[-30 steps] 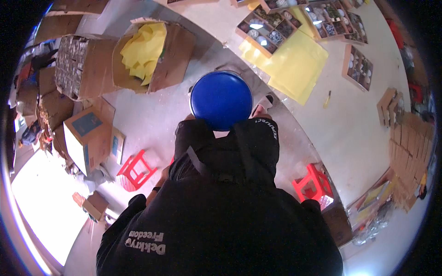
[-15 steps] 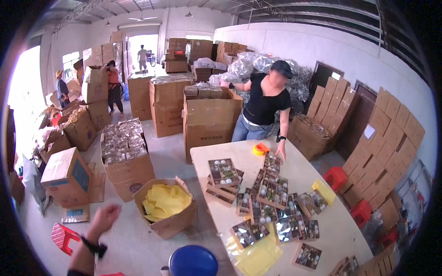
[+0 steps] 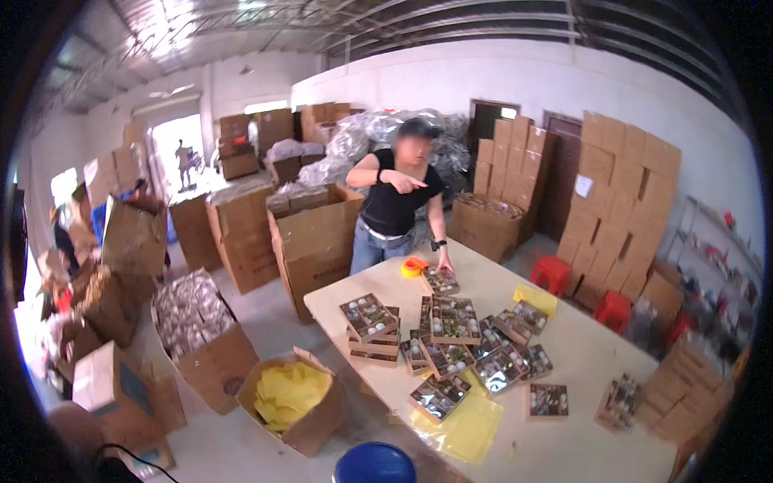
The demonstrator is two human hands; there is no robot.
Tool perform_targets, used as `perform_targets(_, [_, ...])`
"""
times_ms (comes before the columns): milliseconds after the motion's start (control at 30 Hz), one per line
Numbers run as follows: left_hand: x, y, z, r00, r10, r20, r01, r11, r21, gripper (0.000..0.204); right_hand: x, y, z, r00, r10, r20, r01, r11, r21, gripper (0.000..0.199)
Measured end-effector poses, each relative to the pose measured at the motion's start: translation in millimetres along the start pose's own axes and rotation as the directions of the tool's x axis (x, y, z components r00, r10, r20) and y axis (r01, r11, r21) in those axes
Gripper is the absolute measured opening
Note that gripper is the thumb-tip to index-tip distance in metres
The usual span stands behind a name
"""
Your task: Packing decorative items into small boxes and sealing them with tape.
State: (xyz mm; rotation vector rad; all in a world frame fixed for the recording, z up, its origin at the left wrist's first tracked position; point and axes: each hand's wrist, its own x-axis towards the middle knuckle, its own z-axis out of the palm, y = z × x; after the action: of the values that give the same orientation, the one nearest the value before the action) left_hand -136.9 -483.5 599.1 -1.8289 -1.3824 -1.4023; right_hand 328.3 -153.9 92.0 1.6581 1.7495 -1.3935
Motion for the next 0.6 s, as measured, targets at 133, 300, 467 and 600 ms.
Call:
perform_targets(133, [39, -2, 3, 0.981, 0.187, 0.054, -0.186, 0.982, -0.019, 0.052, 5, -23, 68, 0.995, -0.022, 0.102, 0.009, 0.992, 0.130, 0.021])
perform_targets(300, [89, -9, -9, 0.917, 0.373, 0.145, -0.369, 0.928, -0.049, 0.053, 8, -84, 170, 0.958, -0.075, 0.276, 0.000, 0.965, 0.260, 0.021])
perform_targets(467, [57, 10, -16, 0.927, 0.337, 0.164, -0.343, 0.939, 0.006, 0.055, -21, -42, 224, 0.873, 0.017, 0.488, -0.098, 0.985, 0.141, 0.021])
perform_targets(600, [29, 5, 20, 0.918, 0.396, 0.026, -0.396, 0.918, 0.020, 0.056, -3, -7, 156, 0.869, 0.099, 0.484, -0.151, 0.986, 0.068, 0.021])
